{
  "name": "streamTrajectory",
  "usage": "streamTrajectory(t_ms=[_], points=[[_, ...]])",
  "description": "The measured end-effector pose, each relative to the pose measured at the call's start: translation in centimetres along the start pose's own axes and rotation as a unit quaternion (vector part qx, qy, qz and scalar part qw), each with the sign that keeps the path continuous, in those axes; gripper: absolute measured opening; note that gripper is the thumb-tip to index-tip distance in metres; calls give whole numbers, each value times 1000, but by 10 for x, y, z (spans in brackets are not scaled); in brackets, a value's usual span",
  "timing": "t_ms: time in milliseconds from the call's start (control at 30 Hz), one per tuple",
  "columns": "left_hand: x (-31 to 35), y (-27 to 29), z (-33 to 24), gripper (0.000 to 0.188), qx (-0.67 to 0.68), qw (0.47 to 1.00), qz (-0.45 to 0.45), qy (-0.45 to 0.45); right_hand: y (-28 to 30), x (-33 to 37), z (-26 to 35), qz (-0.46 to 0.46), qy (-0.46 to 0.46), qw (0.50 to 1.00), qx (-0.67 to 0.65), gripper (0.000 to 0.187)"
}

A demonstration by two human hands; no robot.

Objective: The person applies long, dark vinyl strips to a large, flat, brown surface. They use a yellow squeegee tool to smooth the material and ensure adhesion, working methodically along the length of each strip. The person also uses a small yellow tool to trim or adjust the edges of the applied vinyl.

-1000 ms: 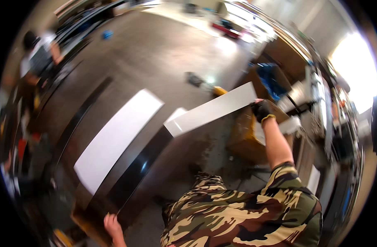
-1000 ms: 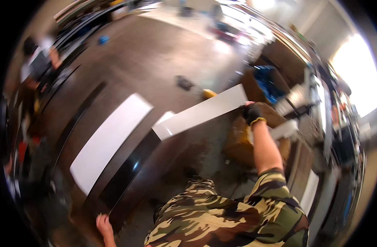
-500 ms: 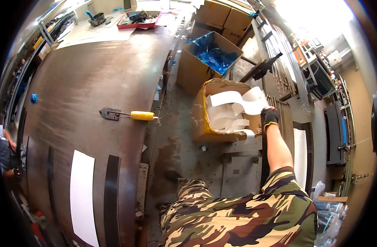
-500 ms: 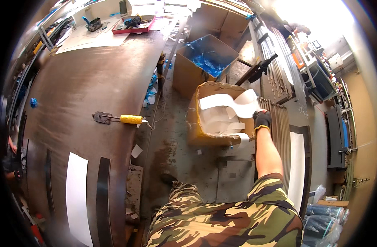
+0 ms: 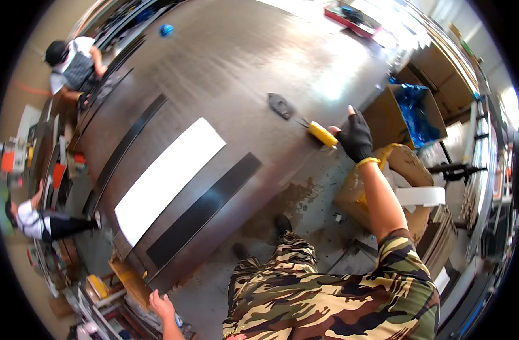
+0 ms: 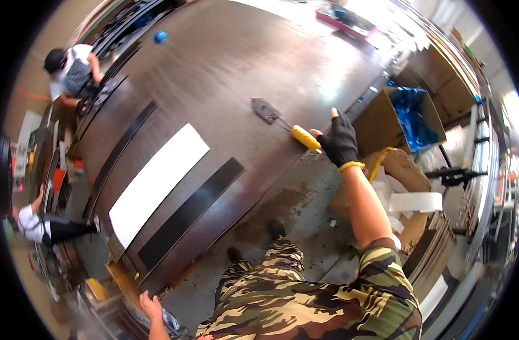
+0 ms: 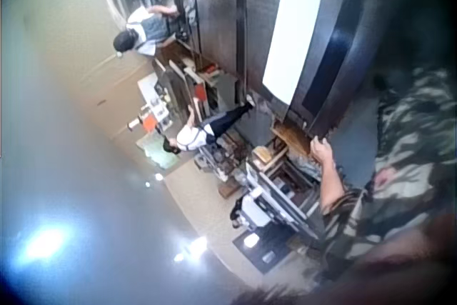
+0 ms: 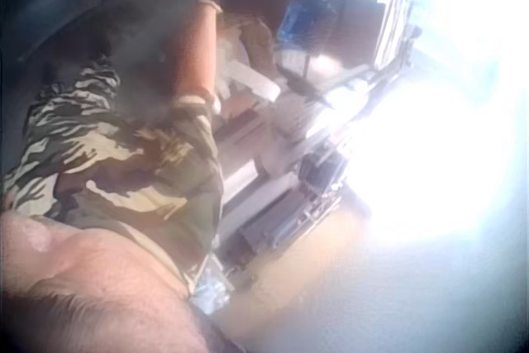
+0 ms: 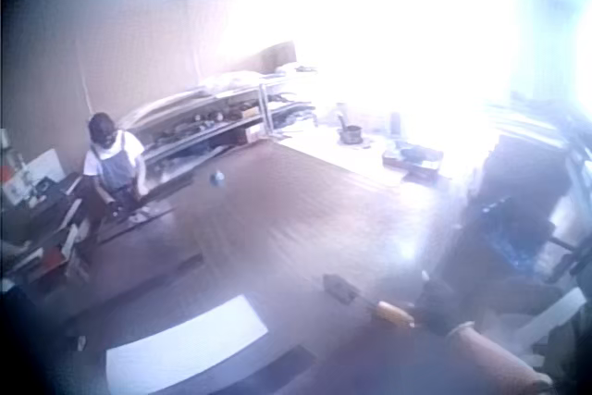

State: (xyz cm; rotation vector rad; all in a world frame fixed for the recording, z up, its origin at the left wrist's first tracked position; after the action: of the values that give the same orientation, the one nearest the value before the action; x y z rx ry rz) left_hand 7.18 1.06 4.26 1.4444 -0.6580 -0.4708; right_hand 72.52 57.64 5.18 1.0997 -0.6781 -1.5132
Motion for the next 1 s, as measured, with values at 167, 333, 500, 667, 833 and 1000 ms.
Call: streamTrajectory(t_ms=[167,333,500,667,833,1000], points=[[-2,-16,32,47,61,996,-57,-18,-83,-7,65,157,-76,981,87,58],[-35,6,46,45,75,983,-118,-115,-75,78,71,157,-12,986,-59,30],[-63,-2,72,28,155,949,-123,-243,-65,191,153,239,-64,949,-195,35],[-84,-21,73,4,247,922,-110,-276,-91,312,299,370,-65,914,-149,39],[-92,-22,72,5,261,913,-93,-299,-106,413,485,506,195,836,-86,41],[-100,-24,80,8,262,931,-15,-255,-119,409,496,535,256,805,-28,43]])
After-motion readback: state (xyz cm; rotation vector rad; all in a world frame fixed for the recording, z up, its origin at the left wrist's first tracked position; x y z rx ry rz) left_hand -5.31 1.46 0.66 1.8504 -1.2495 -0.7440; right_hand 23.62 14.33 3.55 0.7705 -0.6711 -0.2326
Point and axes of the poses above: each hand's wrist, its own x-axis away from the middle knuckle, its own y-axis out of the back of the hand, z = x × y, the point moved 4 cm from there along -x, towards the middle knuckle, and after that the axes turned 4 degrees about z, right-handed, at the moved point
